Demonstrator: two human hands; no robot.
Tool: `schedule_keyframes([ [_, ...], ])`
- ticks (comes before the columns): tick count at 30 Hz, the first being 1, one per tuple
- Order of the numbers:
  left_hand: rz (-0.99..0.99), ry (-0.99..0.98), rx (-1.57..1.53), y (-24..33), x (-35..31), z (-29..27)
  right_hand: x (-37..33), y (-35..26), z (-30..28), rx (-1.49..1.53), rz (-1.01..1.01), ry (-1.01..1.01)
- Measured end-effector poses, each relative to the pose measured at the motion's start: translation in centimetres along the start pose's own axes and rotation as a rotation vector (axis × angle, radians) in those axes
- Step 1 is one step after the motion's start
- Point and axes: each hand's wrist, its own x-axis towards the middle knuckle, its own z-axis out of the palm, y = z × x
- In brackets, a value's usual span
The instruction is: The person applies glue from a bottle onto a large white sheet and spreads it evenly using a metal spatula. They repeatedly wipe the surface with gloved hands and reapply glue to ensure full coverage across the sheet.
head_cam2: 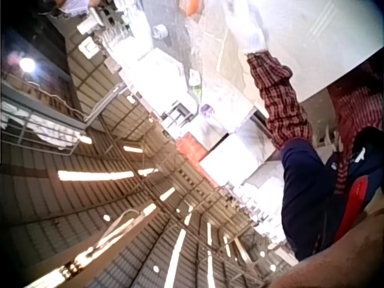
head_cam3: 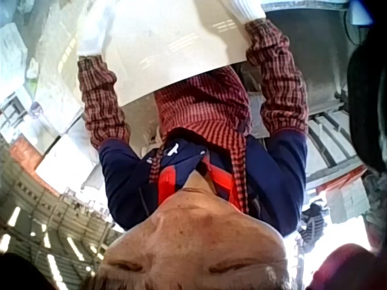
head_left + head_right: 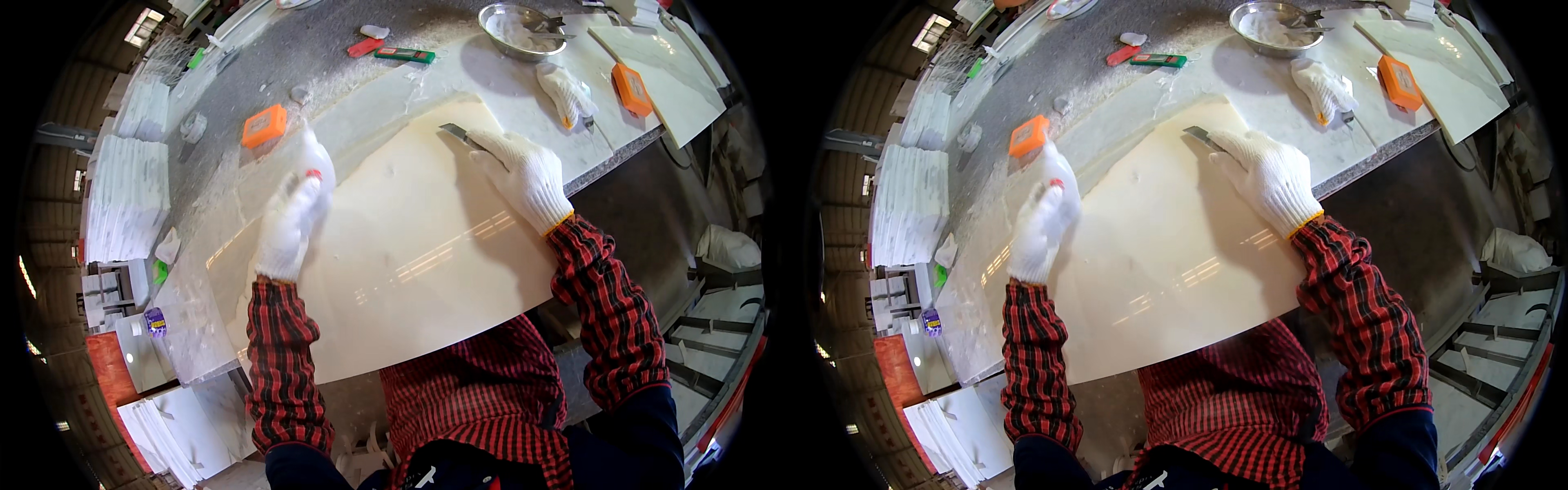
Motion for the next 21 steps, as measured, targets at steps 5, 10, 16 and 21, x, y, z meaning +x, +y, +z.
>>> schedule_keyframes([
  [5, 0.224, 0.15, 0.11, -0.2, 9.5, -1.2, 0.1, -0.3, -0.1, 0.025, 0.012, 0.004],
  [10, 0.339, 0.337, 0.601, 0.1, 16.8, -0.2, 0.2, -0.3, 0.1, 0.02, 0.003, -0.002],
  [16, 0.167, 0.415, 1.068, -0.8, 20.0, 0.7, 0.1, -0.1, -0.1, 0.051, 0.018, -0.009],
  [21, 0.143, 0.436, 1.095, -1.0, 18.6, 2.1, 0.6, 0.0, -0.3, 0.158, 0.055, 0.006],
])
